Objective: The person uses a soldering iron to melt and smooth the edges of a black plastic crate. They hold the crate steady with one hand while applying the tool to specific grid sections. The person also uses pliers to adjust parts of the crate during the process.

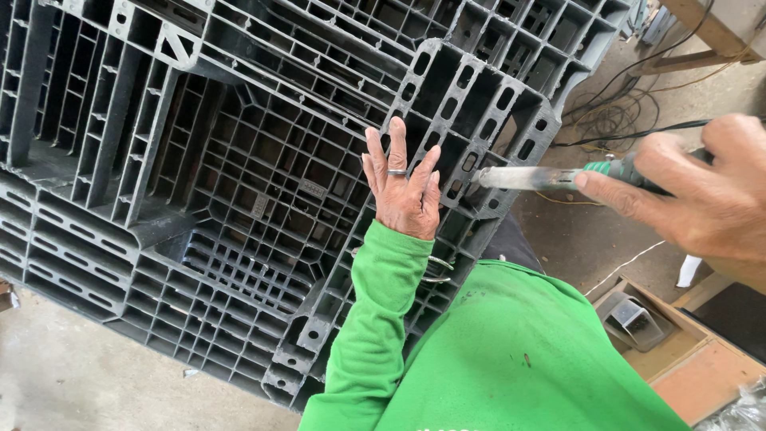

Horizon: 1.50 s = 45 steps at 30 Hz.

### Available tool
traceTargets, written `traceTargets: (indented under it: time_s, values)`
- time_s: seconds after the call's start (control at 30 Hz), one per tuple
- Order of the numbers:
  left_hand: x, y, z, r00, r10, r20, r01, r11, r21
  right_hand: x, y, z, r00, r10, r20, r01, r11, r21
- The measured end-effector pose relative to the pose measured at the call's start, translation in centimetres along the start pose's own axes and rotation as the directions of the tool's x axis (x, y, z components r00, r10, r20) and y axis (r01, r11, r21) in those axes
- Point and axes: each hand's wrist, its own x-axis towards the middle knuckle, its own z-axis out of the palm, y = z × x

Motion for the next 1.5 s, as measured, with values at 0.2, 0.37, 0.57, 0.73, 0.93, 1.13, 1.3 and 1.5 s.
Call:
traceTargets:
  time_s: [0.2, 0.37, 0.57, 0.73, 0.93, 1.13, 1.3, 1.5]
  values:
    - [0.0, 0.1, -0.2, 1.0, -0.005, 0.007, 0.005, 1.0, 0.004, -0.9, 0.8, 0.9, 1.0, 0.005, -0.024, -0.005, 1.0, -0.024]
    - [0.0, 0.2, -0.1, 1.0, -0.011, -0.005, 0.011, 1.0, 0.008, -1.5, 1.6, 2.7, 0.99, -0.027, -0.135, 0.034, 0.998, 0.046]
    - [-0.1, 0.1, 0.0, 1.0, -0.022, 0.002, 0.022, 1.0, -0.001, -2.5, 2.3, 4.2, 0.977, -0.064, -0.204, 0.081, 0.994, 0.074]
    - [0.3, -0.2, 0.0, 0.997, 0.016, -0.069, -0.017, 1.0, -0.006, -4.6, -1.7, 3.2, 0.963, 0.269, -0.008, -0.263, 0.947, 0.183]
    - [0.4, -0.5, 0.1, 0.992, 0.032, -0.122, -0.036, 0.999, -0.028, -6.4, -10.9, 1.2, 0.708, 0.572, 0.413, -0.485, -0.032, 0.874]
    - [0.2, -0.5, 0.2, 0.995, 0.021, -0.097, -0.022, 1.0, -0.005, -5.9, -16.9, 3.1, 0.492, 0.206, 0.846, -0.719, -0.451, 0.529]
    - [0.1, -0.8, 0.3, 0.995, 0.04, -0.094, -0.039, 0.999, 0.011, -5.6, -17.6, 3.7, 0.525, 0.196, 0.829, -0.72, -0.418, 0.554]
    - [0.3, -0.8, 0.2, 0.993, 0.044, -0.111, -0.045, 0.999, -0.007, -5.0, -16.4, 3.4, 0.573, 0.28, 0.77, -0.567, -0.542, 0.62]
